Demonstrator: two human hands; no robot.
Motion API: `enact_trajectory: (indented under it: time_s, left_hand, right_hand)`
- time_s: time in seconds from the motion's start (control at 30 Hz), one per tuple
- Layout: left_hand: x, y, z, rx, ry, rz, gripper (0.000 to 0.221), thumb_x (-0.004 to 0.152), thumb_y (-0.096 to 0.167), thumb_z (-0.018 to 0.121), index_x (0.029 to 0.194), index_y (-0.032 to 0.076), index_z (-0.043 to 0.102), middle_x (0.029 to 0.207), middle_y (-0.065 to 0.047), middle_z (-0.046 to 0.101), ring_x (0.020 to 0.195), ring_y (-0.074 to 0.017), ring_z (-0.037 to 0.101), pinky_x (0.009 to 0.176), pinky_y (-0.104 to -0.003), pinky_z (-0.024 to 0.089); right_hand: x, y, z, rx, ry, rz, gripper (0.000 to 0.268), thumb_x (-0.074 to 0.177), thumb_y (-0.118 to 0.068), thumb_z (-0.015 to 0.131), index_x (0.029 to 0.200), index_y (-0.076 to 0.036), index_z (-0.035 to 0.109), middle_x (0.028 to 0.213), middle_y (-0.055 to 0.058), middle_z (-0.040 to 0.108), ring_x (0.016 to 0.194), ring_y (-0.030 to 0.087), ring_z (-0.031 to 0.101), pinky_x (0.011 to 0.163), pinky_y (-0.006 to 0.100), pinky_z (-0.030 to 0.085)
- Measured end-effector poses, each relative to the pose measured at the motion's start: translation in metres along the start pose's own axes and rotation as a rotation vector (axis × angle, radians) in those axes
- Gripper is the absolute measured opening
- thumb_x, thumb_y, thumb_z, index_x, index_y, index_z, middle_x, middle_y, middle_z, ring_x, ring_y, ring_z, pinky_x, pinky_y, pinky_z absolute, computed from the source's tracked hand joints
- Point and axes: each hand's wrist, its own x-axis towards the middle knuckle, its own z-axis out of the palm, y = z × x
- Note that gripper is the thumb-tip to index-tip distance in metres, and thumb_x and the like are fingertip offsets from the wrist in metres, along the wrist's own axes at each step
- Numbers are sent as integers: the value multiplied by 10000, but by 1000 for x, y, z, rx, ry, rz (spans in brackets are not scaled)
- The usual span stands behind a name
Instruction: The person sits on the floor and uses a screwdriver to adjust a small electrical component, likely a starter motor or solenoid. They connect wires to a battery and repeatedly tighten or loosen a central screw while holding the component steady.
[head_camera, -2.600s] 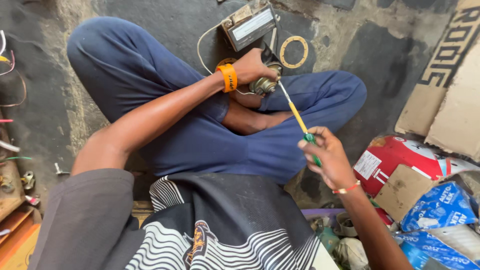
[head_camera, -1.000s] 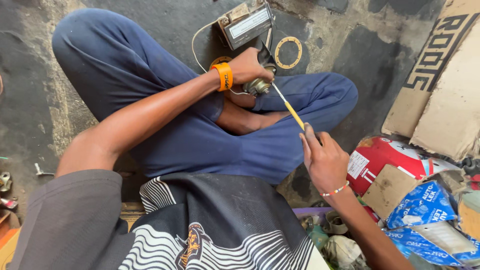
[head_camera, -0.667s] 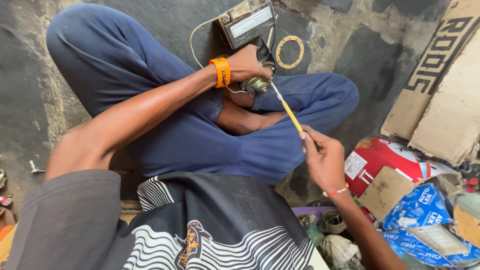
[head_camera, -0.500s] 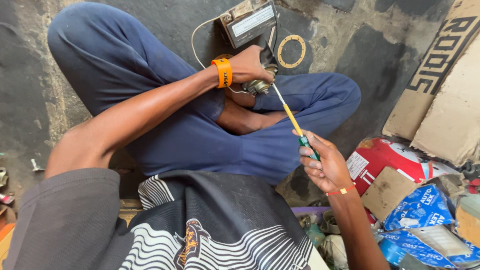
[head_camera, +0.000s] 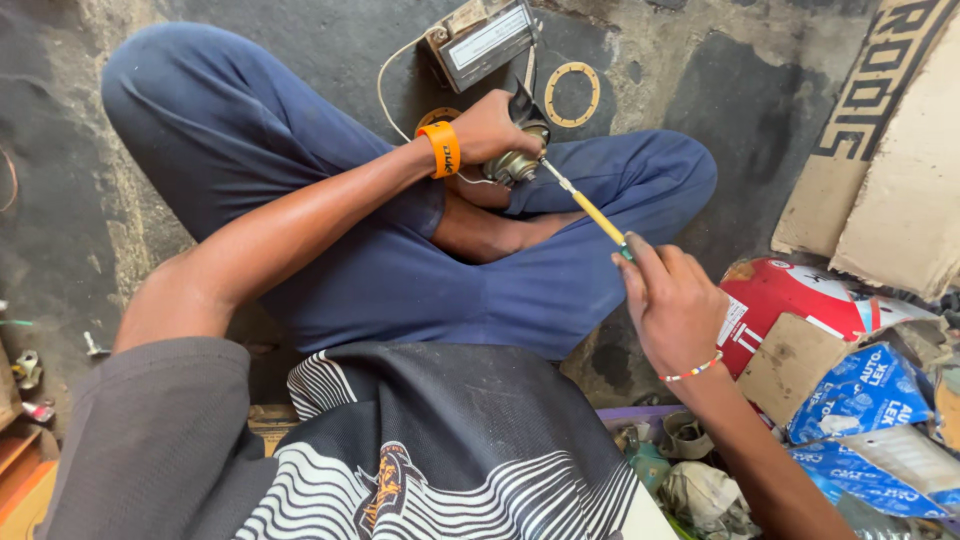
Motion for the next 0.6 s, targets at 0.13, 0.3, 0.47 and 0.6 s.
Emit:
enact_trajectory:
  time_s: [0.13,0.3,0.47,0.6]
  left_hand:
    - [0,4,-1,-81,-55,-88,612,649,318,838,1036,-132,690,950,-177,745,839,-205,683,759,-315,564]
    - [-1,9,-5,-8,17,-137,665,649,338,888,1024,-141,620,928,-168,711,843,-191,682,734,-313,569]
    - [-2,9,-10,16,-57,-68,640,637,332,858,1045,-116,650,916,-159,721,832,-193,678,733,-314,557]
    - [-2,10,-13,40,-55,-83,617,643,335,859,1016,-117,666,910,-158,723,822,-188,674,749,-321,559]
  right_hand:
    - [4,3,-1,-36,-11,-46,297,977,-220,759,1226,-60,736,864,60,639,747,242,620,615,386,495]
    - [6,8,4,-29,-86,-142,342,987,-166,701,1300,-31,680,873,87,608,760,256,634,640,387,518]
    - [4,12,14,11,-229,-40,346,965,-164,711,1281,-29,678,803,137,596,587,322,620,527,426,501]
    - [0,9,25,273,-151,47,317,1022,-171,659,1311,-38,653,826,91,577,658,306,625,589,409,495]
